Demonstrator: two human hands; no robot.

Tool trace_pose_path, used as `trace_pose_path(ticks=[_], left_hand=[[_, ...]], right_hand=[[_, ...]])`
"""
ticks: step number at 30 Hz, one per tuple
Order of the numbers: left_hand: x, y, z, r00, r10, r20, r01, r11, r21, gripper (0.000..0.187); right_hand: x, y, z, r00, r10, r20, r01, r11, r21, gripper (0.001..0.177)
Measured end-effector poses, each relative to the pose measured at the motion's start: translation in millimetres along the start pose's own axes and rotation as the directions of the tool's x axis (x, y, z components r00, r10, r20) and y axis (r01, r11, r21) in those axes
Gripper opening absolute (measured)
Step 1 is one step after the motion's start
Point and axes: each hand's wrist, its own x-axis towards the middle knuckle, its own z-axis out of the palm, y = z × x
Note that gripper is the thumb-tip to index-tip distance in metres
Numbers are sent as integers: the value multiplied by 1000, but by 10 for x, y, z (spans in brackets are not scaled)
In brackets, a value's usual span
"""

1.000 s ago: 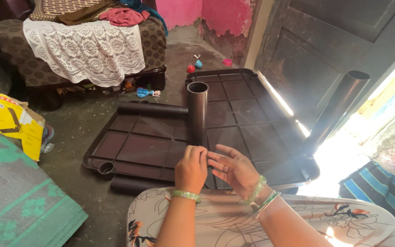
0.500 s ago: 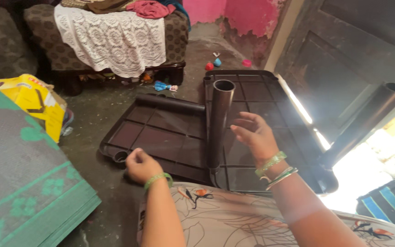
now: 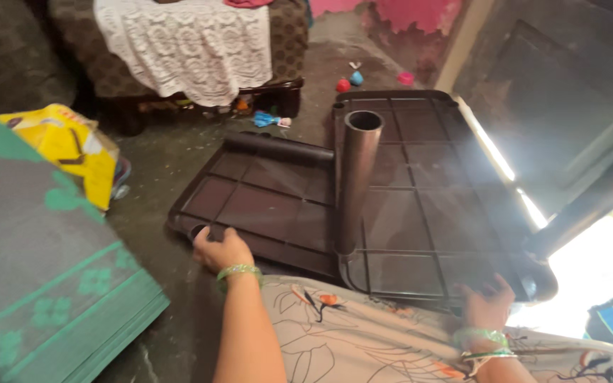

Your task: The person assembles a plastic table by inserting cylindrical legs into the underside of the tabletop. They handle the tabletop and legs, aligning and pushing the legs into place one at a time.

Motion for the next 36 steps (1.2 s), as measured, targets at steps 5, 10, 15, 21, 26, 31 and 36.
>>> trace_pose_path(ticks=[5,10,15,21,26,31,36], left_hand=[[-464,192,806,952,48,301,-69,996,58,55],[-703,-288,1627,885,-83,458,-30,972,233,54],[-648,-1276,2182,594,-43,803,-98,987,125,46],[-661,-1750,2477,246,-315,917,662,745,78,37],[-788,-1573,2453,203,-229,952,359,922,145,35],[-1191,-1268,2192,134,-442,887,638,723,264,48],[-1474,-819,1912,293,-207,934,514,857,29,20]], right_hand=[[52,98,-17,870,479,-115,-447,866,225,104],[82,329,69,646,636,422,-713,304,632,101],[88,320,222,583,663,470,-760,239,605,93],[-49,-101,228,655,691,306,-680,363,637,105],[173,-49,218,758,624,190,-536,429,727,71],[451,303,110,771,608,190,-527,441,727,41],[629,628,8,799,574,178,-497,463,734,28]])
